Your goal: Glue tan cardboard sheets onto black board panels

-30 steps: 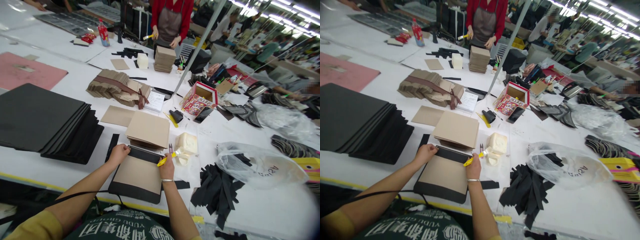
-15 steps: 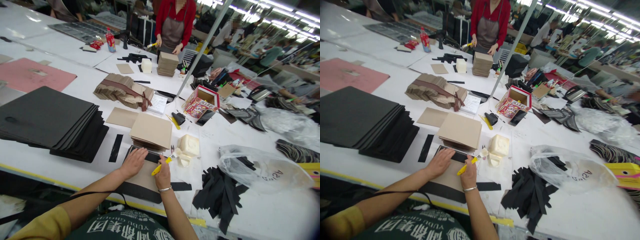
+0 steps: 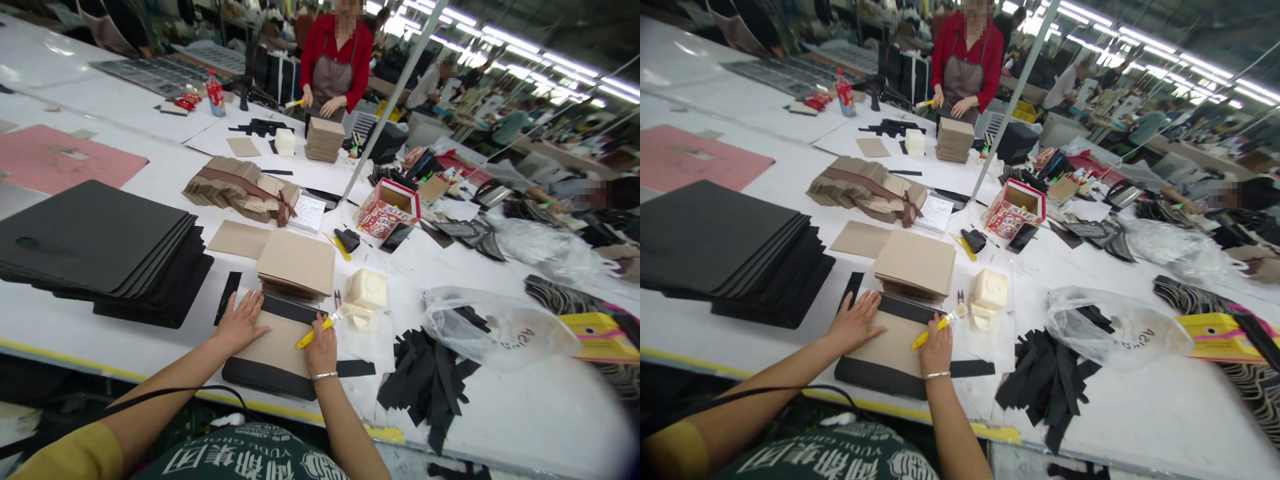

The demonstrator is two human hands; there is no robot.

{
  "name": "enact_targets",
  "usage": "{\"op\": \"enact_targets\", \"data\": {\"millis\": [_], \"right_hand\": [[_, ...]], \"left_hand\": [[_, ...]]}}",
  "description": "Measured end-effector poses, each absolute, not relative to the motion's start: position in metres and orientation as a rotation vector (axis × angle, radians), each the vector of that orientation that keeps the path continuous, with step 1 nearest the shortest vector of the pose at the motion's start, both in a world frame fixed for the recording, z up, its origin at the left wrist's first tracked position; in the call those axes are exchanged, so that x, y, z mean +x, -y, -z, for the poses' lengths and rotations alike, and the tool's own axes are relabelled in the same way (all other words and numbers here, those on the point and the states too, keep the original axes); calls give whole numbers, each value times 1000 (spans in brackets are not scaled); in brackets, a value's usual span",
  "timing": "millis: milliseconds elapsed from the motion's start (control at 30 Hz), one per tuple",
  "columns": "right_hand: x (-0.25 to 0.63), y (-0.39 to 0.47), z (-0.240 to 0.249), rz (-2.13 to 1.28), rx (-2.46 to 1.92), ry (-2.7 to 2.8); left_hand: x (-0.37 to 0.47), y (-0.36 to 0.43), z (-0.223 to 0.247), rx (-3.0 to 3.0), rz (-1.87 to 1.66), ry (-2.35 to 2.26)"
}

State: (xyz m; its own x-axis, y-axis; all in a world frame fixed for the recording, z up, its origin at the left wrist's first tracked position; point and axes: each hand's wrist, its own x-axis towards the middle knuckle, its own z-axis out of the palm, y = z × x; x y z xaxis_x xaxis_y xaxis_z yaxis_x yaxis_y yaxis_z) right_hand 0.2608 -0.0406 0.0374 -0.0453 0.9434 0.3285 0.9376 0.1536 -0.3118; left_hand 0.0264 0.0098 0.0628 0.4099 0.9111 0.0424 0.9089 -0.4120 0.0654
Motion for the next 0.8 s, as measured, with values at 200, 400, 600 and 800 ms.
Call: {"op": "enact_targets", "data": {"millis": [200,400,600,800], "right_hand": [[254,44,-43,-3,-1716,2084],[249,48,-38,59,-1594,2190],[245,43,-47,51,-1698,2038],[212,34,-53,38,-1806,2047]], "left_hand": [[42,0,-63,2685,-211,-1529],[44,9,-48,2732,-394,-1482],[43,13,-50,2802,-395,-1321],[48,12,-52,2573,-574,-1794]]}}
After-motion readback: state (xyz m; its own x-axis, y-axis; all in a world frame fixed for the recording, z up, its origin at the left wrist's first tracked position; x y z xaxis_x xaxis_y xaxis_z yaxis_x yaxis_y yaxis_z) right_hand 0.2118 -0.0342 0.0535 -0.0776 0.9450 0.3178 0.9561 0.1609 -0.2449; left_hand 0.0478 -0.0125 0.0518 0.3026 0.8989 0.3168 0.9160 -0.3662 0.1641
